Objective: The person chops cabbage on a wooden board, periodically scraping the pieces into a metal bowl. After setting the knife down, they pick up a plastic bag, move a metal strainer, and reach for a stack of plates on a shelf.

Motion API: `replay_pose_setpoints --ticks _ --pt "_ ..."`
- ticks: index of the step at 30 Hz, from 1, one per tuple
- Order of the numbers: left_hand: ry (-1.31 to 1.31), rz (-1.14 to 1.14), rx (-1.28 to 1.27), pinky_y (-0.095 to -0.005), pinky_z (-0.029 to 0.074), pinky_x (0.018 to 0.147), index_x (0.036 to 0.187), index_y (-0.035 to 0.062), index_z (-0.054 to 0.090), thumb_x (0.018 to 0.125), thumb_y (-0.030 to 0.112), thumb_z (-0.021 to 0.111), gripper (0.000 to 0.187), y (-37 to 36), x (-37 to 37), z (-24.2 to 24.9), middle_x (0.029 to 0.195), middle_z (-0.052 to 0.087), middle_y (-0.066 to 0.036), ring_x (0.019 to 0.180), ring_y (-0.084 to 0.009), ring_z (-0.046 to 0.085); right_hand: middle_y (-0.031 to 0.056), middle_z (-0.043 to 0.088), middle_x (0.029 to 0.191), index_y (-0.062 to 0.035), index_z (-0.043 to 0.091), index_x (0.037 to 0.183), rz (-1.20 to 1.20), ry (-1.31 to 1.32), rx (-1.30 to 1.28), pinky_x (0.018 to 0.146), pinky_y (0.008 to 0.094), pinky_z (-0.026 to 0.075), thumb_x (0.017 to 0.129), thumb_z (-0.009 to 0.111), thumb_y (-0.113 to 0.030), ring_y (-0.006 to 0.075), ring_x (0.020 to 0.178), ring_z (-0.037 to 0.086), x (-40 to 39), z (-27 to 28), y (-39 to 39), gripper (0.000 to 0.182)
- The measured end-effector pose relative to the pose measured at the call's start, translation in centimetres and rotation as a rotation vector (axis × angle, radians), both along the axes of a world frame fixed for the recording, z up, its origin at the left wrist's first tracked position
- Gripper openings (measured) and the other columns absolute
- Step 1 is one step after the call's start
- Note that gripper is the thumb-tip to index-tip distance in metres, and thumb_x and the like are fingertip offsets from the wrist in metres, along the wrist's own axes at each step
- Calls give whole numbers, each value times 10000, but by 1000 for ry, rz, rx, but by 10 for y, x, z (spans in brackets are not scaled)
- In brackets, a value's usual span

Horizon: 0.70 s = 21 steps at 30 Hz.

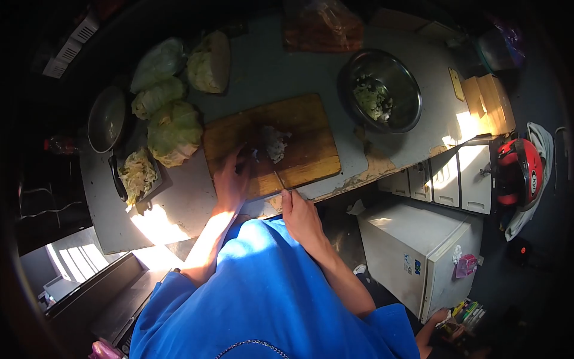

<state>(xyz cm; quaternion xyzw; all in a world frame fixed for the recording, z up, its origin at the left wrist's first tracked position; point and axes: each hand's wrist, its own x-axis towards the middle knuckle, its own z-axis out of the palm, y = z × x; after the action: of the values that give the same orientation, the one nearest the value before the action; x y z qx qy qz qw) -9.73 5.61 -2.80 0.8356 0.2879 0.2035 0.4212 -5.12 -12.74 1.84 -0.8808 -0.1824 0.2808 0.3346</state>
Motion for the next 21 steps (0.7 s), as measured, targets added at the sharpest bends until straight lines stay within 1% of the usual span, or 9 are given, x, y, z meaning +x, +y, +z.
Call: replay_pose_setpoints --ticks 2,4,5,7,8,10,13,18,21 --pt "-34 5 43 -398 570 782 1312 95 627 910 94 698 408 0 3 -7 1060 745 -172 909 -335 731 317 648 787 21 594 955 -29 -9 29 686 605 476 1069 438 -328 545 815 616 4 6 -1 398" --pt "-69 -4 86 -402 570 785 1311 98 628 914 81 688 402 -2 5 -12 1065 743 -173 922 -341 730 298 634 792 22 587 951 -35 32 34 682 543 475 1082 425 -310 547 826 597 4 15 -1 393" --pt "-85 -10 97 -406 570 791 1335 109 613 917 73 679 425 -2 6 -13 1069 743 -170 930 -347 728 298 634 792 22 587 951 -42 29 33 682 543 475 1082 425 -310 547 826 597 4 15 1 393" --pt "-100 -25 106 -409 569 796 1359 121 599 920 66 670 449 -2 7 -13 1072 742 -167 937 -353 726 306 643 812 24 592 951 9 32 13 692 560 481 1078 427 -317 541 831 607 -1 13 6 400" --pt "-68 -12 35 -409 570 800 1386 135 578 920 68 669 480 -2 8 -8 1072 743 -161 945 -351 726 306 643 812 24 592 951 4 32 13 692 560 481 1078 427 -317 541 831 607 -3 7 7 400" --pt "-30 3 -35 -409 570 804 1413 150 558 919 69 668 512 0 6 -3 1073 744 -154 952 -348 726 316 650 836 25 597 952 47 -43 -157 707 582 485 1071 432 -325 539 846 614 -7 -7 8 404" --pt "-17 -9 -33 -406 572 796 1449 165 524 920 71 665 556 2 4 1 1063 748 -145 936 -339 733 328 653 857 26 602 953 40 -21 -153 727 601 485 1064 439 -330 539 869 615 -4 -4 8 407" --pt "-36 -3 -33 -389 574 761 1419 163 549 914 75 680 529 3 -9 0 1035 755 -121 868 -290 743 316 647 836 23 594 955 12 -12 -33 710 568 482 1077 423 -322 545 864 603 -4 -10 -1 403" --pt "-59 -11 -48 -416 584 764 1432 169 510 902 63 678 566 1 -6 -3 1043 745 -122 883 -335 733 313 648 831 18 592 938 -17 22 52 694 573 476 1078 429 -308 541 861 605 -1 9 -1 390"
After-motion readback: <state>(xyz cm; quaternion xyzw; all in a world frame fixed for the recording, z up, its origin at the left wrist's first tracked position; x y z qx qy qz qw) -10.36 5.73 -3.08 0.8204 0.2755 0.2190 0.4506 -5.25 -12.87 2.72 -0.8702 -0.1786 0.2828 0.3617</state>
